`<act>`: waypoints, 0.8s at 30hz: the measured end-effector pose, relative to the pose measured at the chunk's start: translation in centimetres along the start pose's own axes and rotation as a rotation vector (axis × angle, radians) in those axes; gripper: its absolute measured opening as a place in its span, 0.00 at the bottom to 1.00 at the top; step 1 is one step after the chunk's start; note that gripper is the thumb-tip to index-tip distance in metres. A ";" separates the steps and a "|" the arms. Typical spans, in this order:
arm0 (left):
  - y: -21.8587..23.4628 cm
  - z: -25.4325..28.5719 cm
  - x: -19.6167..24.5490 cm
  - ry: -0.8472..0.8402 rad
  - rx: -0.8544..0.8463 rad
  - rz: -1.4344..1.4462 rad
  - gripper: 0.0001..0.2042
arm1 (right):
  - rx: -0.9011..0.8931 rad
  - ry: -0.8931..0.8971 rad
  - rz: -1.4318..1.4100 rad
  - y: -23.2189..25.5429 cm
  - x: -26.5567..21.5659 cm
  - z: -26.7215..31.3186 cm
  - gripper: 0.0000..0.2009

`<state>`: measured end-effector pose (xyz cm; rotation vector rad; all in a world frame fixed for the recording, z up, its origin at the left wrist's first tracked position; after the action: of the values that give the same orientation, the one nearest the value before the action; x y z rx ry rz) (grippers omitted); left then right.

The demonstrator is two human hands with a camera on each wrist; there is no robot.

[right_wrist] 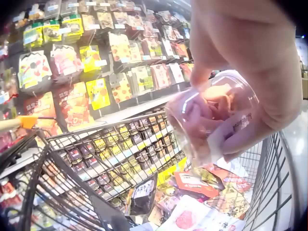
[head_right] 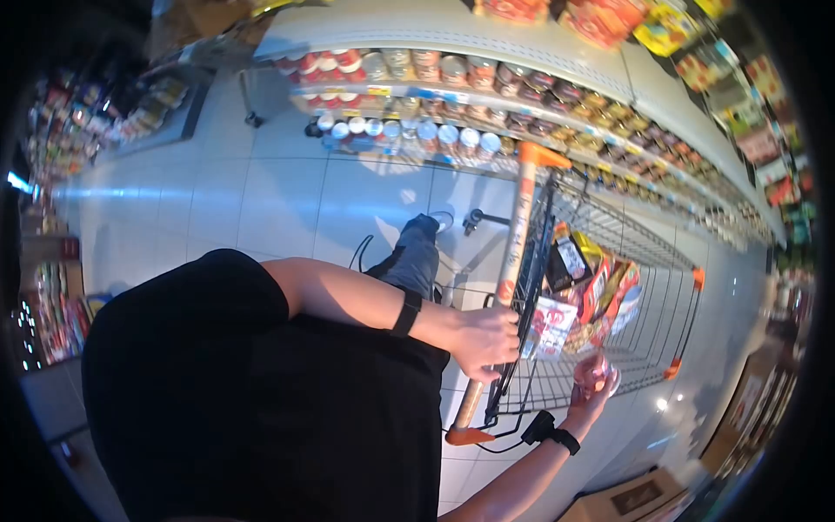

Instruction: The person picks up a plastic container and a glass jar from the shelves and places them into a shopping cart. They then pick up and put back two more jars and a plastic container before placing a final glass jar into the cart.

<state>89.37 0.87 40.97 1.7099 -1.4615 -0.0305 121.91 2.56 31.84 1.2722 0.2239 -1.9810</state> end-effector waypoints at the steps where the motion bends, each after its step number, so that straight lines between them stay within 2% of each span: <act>1: -0.2 0.0 0.0 0.007 -0.028 0.018 0.16 | -0.028 0.007 0.014 -0.6 0.0 -0.2 0.29; 3: -0.3 -0.1 -0.1 0.025 -0.046 0.024 0.16 | 0.140 -0.041 -0.001 0.8 0.5 -1.2 0.28; 4: -0.5 0.0 -0.1 0.025 -0.070 0.020 0.17 | 0.125 -0.036 0.007 2.0 2.0 -3.5 0.28; 6: -0.9 0.0 -0.1 0.021 -0.095 0.023 0.17 | 0.196 -0.133 -0.186 5.2 6.3 -9.7 0.23; 7: -0.9 0.0 -0.1 0.027 -0.092 0.017 0.17 | 0.236 -0.119 -0.205 4.2 4.9 -5.9 0.18; 9: -1.0 0.1 0.0 0.010 -0.089 -0.001 0.17 | 0.042 -0.149 -0.203 2.6 4.3 -2.8 0.15; 10: -1.1 0.1 0.0 0.012 -0.079 0.027 0.17 | 0.034 -0.150 -0.204 2.4 3.5 -0.6 0.15; 12: -1.1 0.2 0.0 0.005 -0.062 0.024 0.17 | -0.227 0.031 -0.038 0.0 0.1 6.0 0.12; 15: -0.9 0.2 0.2 -0.017 -0.023 0.042 0.16 | -0.311 0.327 0.285 -1.4 -2.7 15.9 0.10; 17: -1.1 0.1 0.4 -0.018 -0.058 0.063 0.16 | -0.504 0.516 0.439 -2.6 -2.1 20.6 0.18; 18: -0.6 0.0 0.5 -0.046 0.023 0.036 0.16 | -0.538 0.477 0.473 -2.8 -0.7 22.1 0.24; 20: -0.8 0.2 0.6 -0.060 0.034 0.033 0.15 | -0.591 0.530 0.700 -4.5 1.4 25.5 0.29; 21: -0.6 0.2 0.7 -0.071 0.047 0.023 0.15 | -0.569 0.631 0.822 -5.3 2.5 26.3 0.31; 24: 0.4 -0.1 0.8 -0.098 0.109 0.090 0.15 | -0.466 0.701 0.969 -7.9 4.3 28.5 0.29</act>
<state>89.39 0.29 41.67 1.7488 -1.6376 0.0147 95.56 -8.71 40.25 1.3412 0.3024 -0.5898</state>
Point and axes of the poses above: each hand's wrist, its own z-axis away from the middle knuckle, its own y-axis out of the back of the hand, x = y × z, the point moved 9 cm from there along -z, towards the middle knuckle, and after that the axes turned 13 degrees about x, right-handed, at the moved point
